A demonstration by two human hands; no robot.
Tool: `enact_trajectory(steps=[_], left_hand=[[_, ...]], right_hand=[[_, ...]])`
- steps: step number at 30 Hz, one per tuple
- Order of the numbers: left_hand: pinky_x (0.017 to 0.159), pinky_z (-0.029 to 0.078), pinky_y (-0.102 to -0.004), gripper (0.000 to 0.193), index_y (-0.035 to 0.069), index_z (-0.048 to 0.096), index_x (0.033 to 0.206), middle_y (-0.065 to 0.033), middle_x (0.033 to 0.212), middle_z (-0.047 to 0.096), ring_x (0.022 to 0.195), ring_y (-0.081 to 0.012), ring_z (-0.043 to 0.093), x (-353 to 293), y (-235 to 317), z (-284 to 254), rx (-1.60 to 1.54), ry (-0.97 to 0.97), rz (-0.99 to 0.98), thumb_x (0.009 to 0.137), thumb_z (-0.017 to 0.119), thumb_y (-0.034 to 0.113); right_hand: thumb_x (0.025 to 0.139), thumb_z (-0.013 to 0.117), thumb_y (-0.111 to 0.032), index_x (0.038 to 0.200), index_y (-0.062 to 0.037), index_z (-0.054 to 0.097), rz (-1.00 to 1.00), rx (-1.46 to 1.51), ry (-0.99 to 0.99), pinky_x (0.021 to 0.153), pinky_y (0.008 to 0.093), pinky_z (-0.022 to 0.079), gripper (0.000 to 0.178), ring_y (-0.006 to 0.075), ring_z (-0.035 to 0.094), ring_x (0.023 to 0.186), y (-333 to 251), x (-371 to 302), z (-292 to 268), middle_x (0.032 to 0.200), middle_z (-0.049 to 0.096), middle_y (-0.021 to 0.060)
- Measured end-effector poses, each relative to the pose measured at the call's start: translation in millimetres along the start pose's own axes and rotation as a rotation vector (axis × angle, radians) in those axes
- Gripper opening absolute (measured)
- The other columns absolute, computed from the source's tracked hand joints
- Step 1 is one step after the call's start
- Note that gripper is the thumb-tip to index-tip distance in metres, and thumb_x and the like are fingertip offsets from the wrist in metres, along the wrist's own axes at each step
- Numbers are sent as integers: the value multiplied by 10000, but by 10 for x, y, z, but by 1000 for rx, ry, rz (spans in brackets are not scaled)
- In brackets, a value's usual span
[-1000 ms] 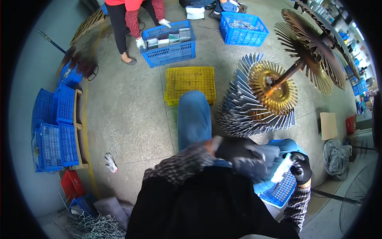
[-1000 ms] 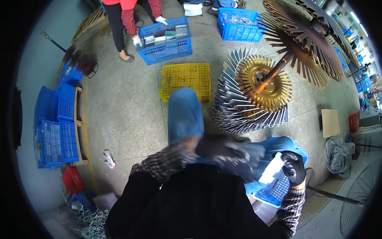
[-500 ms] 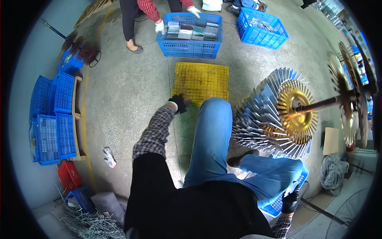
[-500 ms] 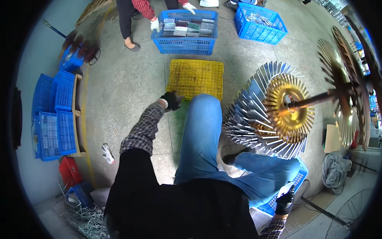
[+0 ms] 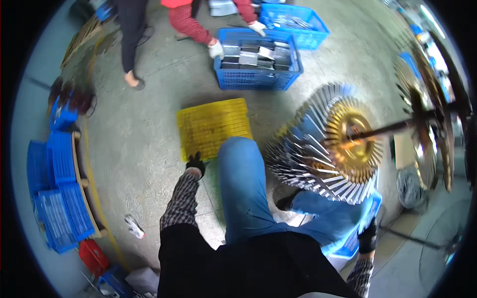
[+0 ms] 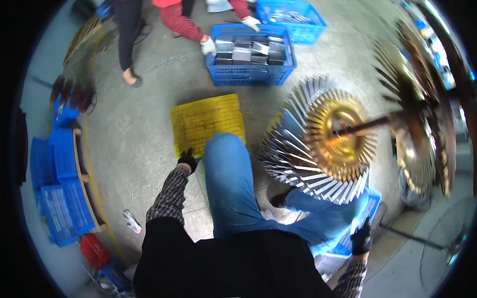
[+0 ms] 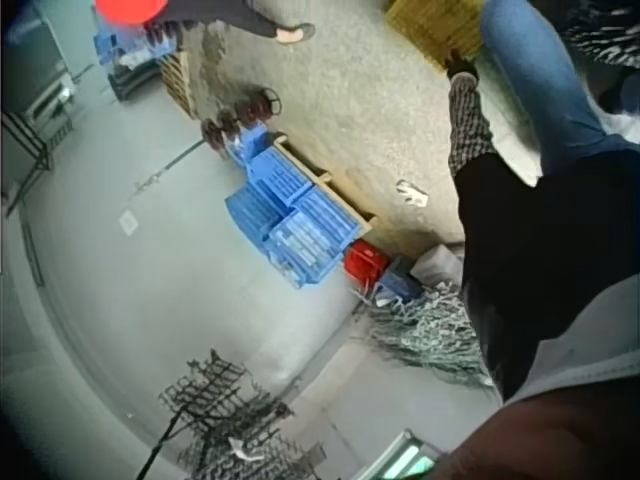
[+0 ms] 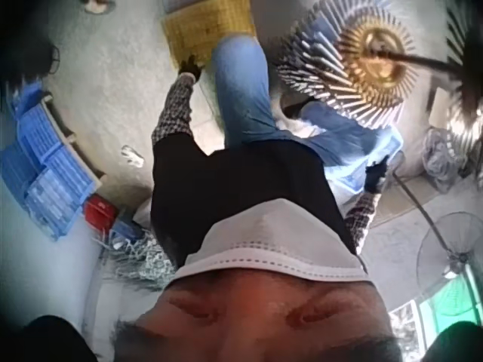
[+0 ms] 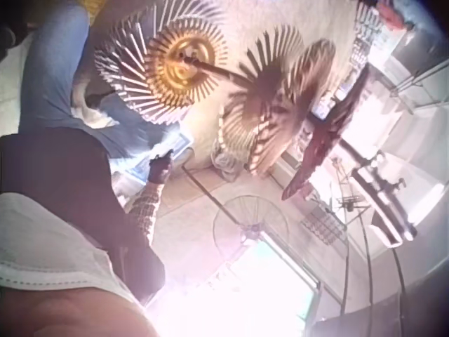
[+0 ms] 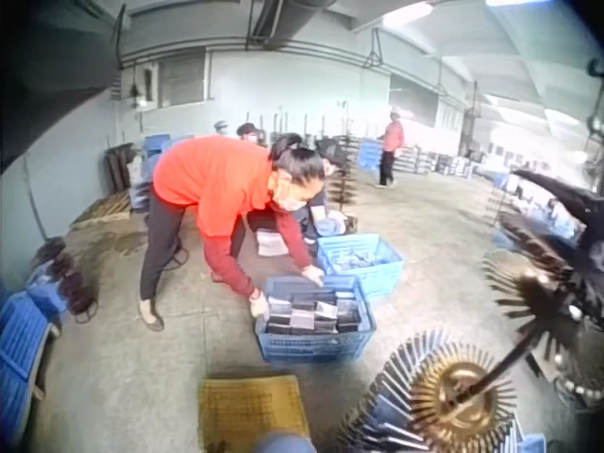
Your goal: Assembling small metal parts or shims into a large circular component with fins.
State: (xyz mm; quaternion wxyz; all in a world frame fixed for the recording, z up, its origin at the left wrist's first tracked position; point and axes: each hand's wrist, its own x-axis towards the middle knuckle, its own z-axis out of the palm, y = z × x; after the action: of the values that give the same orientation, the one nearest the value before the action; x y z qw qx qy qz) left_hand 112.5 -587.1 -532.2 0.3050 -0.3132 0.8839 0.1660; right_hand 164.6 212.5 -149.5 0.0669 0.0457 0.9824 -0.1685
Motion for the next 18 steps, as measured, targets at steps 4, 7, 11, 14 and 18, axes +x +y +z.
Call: enact_trajectory(steps=[4, 7, 11, 14, 18], left_hand=[[930, 562, -472, 664, 125, 598, 1462, -193, 1331, 706, 1157, -433, 681, -442, -375, -75, -114, -15, 220, 939, 672, 528], [812, 540, -456, 490, 78, 707, 1210, -159, 1104, 738, 953, -378, 677, -539, -784, -632, -166, -197, 309, 957, 652, 494], [569, 472, -374, 498, -20, 756, 937, -102, 731, 693, 621, -229, 602, -1387, -673, -1910, -695, -129, 214, 1007, 634, 458], [623, 493, -352, 411, -21, 742, 1115, -95, 845, 736, 671, -208, 615, -2684, 84, -2989, -377, 71, 663, 1055, 553, 339], [828, 552, -327, 474, -34, 585, 1454, -226, 1297, 688, 966, -269, 696, -3448, 1100, -2833, -845, -474, 696, 1056, 505, 212]], right_hand=[[840, 743, -5, 1527, 34, 506, -113, 295, 268, 1028, 380, 523, 728, 334, 640, 1256, -72, 346, 259, 1471, 612, 219], [867, 813, -98, 1437, 19, 601, -408, -231, 448, 998, 423, 552, 620, 338, 672, 1193, -575, 612, 0, 1367, 674, 178], [880, 806, -67, 1270, 46, 668, -488, -46, 598, 971, 431, 571, 429, 351, 693, 1131, -807, 638, -411, 1261, 706, 174], [948, 773, -157, 1188, 59, 692, -212, 736, 499, 885, 392, 593, 333, 292, 728, 994, -1227, 485, -667, 1138, 729, 160], [1031, 697, -254, 1115, 66, 710, 177, 1177, 233, 770, 333, 592, 331, 218, 725, 815, -1465, 382, -890, 952, 721, 130]])
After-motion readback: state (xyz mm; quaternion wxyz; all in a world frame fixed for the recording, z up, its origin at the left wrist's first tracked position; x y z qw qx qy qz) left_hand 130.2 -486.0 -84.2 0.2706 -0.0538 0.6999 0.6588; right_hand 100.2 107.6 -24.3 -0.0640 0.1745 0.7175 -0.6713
